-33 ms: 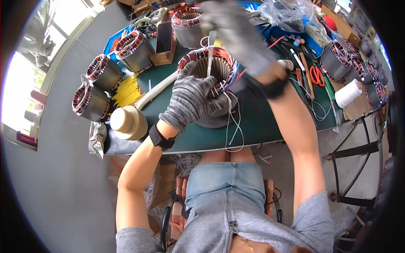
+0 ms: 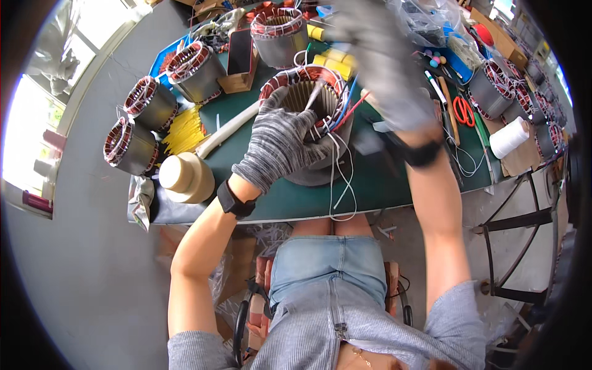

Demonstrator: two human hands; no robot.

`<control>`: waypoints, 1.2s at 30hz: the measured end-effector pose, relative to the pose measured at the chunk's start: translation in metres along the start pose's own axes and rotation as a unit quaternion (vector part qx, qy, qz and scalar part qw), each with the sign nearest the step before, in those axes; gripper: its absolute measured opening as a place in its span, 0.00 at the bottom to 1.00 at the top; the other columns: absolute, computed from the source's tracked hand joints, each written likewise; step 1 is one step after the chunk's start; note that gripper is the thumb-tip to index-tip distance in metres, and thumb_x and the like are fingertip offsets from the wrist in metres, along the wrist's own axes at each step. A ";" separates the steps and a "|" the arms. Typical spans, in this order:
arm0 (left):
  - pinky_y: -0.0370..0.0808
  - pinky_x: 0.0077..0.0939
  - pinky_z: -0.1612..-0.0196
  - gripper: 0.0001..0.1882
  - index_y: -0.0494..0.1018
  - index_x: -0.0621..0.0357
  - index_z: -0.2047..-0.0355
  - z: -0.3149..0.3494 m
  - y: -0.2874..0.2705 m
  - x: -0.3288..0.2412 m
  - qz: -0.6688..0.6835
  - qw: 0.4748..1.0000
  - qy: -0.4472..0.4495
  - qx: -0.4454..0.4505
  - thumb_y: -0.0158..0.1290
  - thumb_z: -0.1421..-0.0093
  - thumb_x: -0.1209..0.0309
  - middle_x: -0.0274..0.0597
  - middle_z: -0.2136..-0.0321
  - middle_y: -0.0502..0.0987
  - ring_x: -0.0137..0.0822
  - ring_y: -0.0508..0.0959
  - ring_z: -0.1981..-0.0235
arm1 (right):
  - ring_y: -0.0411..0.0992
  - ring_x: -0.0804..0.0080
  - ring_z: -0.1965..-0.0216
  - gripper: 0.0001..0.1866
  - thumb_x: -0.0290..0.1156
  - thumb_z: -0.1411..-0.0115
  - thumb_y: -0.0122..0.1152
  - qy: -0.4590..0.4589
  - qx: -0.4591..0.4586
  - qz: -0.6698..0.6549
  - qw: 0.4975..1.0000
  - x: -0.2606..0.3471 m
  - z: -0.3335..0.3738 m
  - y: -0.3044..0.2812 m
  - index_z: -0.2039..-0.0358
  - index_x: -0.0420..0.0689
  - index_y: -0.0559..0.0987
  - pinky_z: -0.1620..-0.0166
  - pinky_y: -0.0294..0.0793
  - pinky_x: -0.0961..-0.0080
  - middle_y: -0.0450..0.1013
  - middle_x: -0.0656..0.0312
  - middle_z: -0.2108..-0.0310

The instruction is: Tying the copper windings of a motor stator with string to secure them in place.

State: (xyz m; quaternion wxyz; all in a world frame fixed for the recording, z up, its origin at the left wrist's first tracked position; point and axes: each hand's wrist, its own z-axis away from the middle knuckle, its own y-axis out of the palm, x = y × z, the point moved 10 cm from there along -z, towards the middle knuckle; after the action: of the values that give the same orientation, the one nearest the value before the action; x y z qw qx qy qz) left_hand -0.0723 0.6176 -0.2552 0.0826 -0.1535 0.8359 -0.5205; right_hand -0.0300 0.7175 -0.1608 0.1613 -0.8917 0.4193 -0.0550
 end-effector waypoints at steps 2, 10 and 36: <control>0.61 0.45 0.44 0.20 0.76 0.55 0.64 -0.001 0.000 0.002 0.030 1.000 -0.002 -0.001 0.57 0.55 0.57 0.48 0.79 0.77 0.56 0.72 0.57 | 0.66 0.73 0.65 0.06 0.21 0.42 0.47 0.238 -0.172 -0.168 0.941 0.014 0.038 -0.076 0.64 0.42 0.71 0.60 0.68 0.76 0.68 0.62 0.66; 0.52 0.40 0.38 0.27 0.71 0.51 0.57 -0.008 0.006 -0.001 0.036 0.999 0.011 0.006 0.52 0.51 0.48 0.43 0.82 0.77 0.41 0.79 0.70 | 0.67 0.73 0.66 0.10 0.22 0.41 0.47 0.472 -0.013 -0.080 0.878 0.033 0.183 0.028 0.58 0.42 0.63 0.59 0.69 0.75 0.66 0.58 0.68; 0.71 0.36 0.62 0.20 0.72 0.55 0.60 0.009 -0.018 -0.012 0.151 0.972 0.055 -0.173 0.58 0.55 0.66 0.42 0.59 0.73 0.43 0.76 0.67 | 0.69 0.73 0.62 0.14 0.31 0.38 0.46 0.609 -0.056 0.079 0.787 0.087 0.221 -0.113 0.59 0.35 0.74 0.58 0.68 0.77 0.72 0.59 0.62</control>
State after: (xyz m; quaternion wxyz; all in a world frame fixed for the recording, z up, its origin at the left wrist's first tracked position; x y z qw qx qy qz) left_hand -0.0557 0.6065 -0.2438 0.0860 -0.0084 0.9301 -0.3571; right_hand 0.1602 0.7714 -0.3342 -0.1740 -0.6445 0.5016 -0.5502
